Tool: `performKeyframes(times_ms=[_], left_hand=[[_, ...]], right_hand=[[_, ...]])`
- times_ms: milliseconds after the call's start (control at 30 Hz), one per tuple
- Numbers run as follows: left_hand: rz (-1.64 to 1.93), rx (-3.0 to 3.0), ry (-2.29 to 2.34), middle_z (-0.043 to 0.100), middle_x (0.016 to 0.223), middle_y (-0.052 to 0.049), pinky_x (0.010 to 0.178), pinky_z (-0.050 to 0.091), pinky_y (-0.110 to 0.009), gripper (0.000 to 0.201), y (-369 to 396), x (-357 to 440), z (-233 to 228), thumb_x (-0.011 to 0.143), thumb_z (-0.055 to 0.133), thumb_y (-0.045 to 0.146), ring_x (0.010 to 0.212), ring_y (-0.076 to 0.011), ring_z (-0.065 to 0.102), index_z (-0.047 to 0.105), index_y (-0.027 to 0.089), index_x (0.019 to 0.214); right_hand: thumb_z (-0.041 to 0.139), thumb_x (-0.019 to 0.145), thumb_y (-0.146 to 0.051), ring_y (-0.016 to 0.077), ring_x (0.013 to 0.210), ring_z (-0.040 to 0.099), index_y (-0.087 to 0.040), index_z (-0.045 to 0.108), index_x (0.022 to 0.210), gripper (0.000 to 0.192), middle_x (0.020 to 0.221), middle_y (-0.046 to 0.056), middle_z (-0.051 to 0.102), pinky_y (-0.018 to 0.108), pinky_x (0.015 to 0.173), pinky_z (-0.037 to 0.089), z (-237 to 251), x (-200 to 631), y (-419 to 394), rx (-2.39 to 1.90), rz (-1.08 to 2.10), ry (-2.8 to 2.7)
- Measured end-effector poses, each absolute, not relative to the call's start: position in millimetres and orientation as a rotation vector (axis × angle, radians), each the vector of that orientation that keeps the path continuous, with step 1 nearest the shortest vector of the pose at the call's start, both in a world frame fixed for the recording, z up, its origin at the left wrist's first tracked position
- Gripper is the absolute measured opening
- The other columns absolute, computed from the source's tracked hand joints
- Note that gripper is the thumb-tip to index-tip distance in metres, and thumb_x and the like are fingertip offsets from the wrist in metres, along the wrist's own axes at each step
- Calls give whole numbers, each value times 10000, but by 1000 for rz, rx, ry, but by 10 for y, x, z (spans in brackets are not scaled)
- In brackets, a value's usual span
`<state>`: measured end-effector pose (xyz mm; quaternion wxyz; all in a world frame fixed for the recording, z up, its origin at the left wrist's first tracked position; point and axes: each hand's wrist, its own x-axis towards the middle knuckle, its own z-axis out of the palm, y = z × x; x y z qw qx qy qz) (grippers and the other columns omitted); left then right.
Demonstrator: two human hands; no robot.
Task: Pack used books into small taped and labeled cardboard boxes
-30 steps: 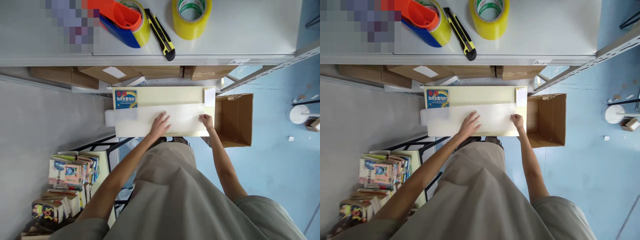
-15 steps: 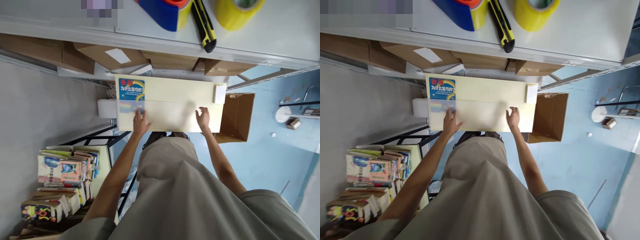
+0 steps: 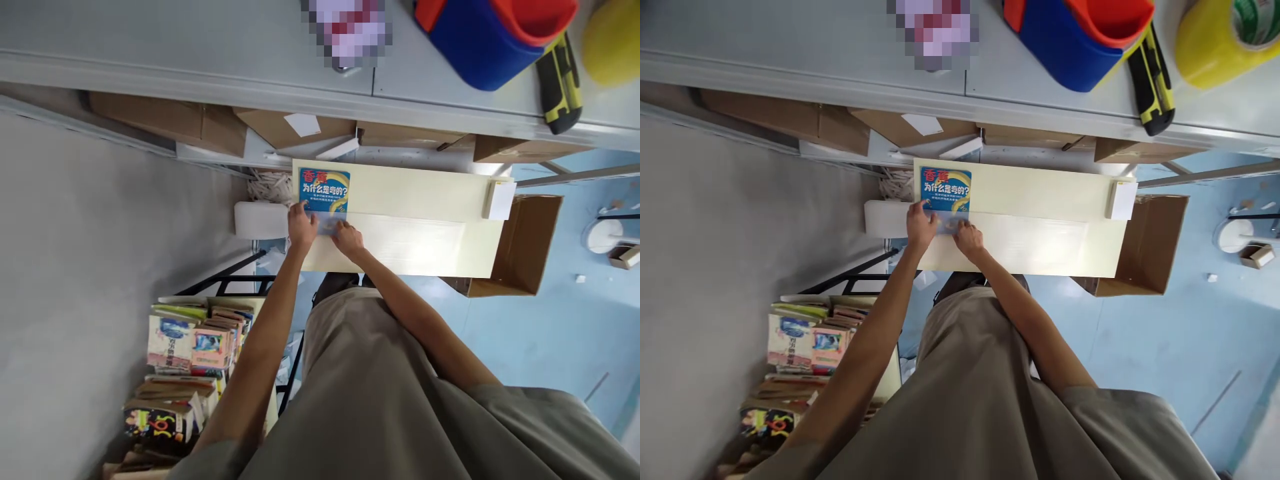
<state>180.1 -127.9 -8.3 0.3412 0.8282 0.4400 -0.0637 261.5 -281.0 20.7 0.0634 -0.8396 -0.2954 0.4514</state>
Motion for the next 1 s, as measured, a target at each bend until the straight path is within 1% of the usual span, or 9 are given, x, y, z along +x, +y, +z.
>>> performKeyframes(times_ms=[100, 200, 333, 433, 533, 667, 767, 867, 1000], left_hand=[[-163, 2090, 1308, 732, 1484, -292, 1320, 481, -580, 599, -984, 1996, -251, 963, 788, 276, 1492, -463, 656, 614, 98, 1508], [-249, 2000, 1403, 792, 1365, -260, 1208, 559, -553, 633, -787, 2147, -378, 854, 916, 302, 1367, -454, 732, 656, 114, 1400], [-357, 1964, 1252, 832, 1064, -108, 1031, 594, -458, 260, -561, 2209, -426, 800, 908, 259, 1069, -357, 794, 700, 214, 950], [-318, 1979, 1141, 751, 849, -34, 931, 566, -369, 272, -449, 2203, -396, 802, 885, 263, 917, -273, 747, 617, 234, 763], [-163, 1961, 1050, 699, 784, 3, 843, 532, -302, 258, -449, 2207, -337, 805, 874, 271, 847, -220, 694, 621, 230, 777], [29, 1985, 944, 751, 864, -10, 812, 540, -286, 175, -633, 2277, -142, 890, 832, 303, 852, -217, 713, 681, 218, 908], [130, 2117, 779, 814, 980, -37, 887, 584, -316, 128, -908, 2404, 154, 970, 794, 332, 924, -240, 761, 727, 223, 985], [189, 2229, 573, 856, 1161, -60, 1026, 606, -352, 99, -1339, 2592, 543, 1031, 758, 339, 1113, -270, 799, 767, 251, 1075], [235, 2212, 415, 850, 1297, -58, 1132, 609, -383, 160, -2103, 2818, 1031, 1066, 770, 400, 1283, -290, 794, 779, 283, 1174]], right_hand=[[575, 1186, -260, 355, 1452, 697, -191, 573, 1542, 362, 1610, 216, 669, 474, 1151, 634, 117, 2581, -2813, -2568, 1359, -852], [555, 1187, -246, 366, 1483, 658, -180, 555, 1546, 365, 1631, 231, 637, 489, 1150, 639, 52, 2543, -2843, -2567, 1329, -838], [550, 1187, -251, 352, 1444, 658, -194, 560, 1520, 338, 1606, 213, 643, 490, 1129, 645, -36, 2503, -2864, -2556, 1289, -818], [563, 1191, -288, 341, 1396, 675, -197, 588, 1485, 309, 1560, 201, 673, 474, 1087, 657, -105, 2484, -2970, -2524, 1234, -868], [595, 1191, -328, 350, 1428, 664, -178, 631, 1473, 322, 1544, 213, 696, 475, 1127, 641, -164, 2465, -3271, -2492, 1128, -1031], [619, 1175, -285, 380, 1593, 575, -153, 678, 1515, 370, 1675, 246, 644, 542, 1293, 535, -234, 2516, -3982, -2465, 970, -1248], [587, 1173, -240, 379, 1715, 467, -131, 696, 1544, 402, 1794, 253, 544, 565, 1362, 469, -282, 2655, -4595, -2445, 898, -1308], [553, 1179, -235, 368, 1763, 410, -122, 680, 1590, 445, 1850, 246, 477, 570, 1378, 453, -315, 2838, -5138, -2451, 869, -1296], [539, 1179, -268, 364, 1796, 351, -150, 642, 1650, 496, 1899, 224, 403, 586, 1389, 443, -345, 3128, -5706, -2505, 852, -1199]])
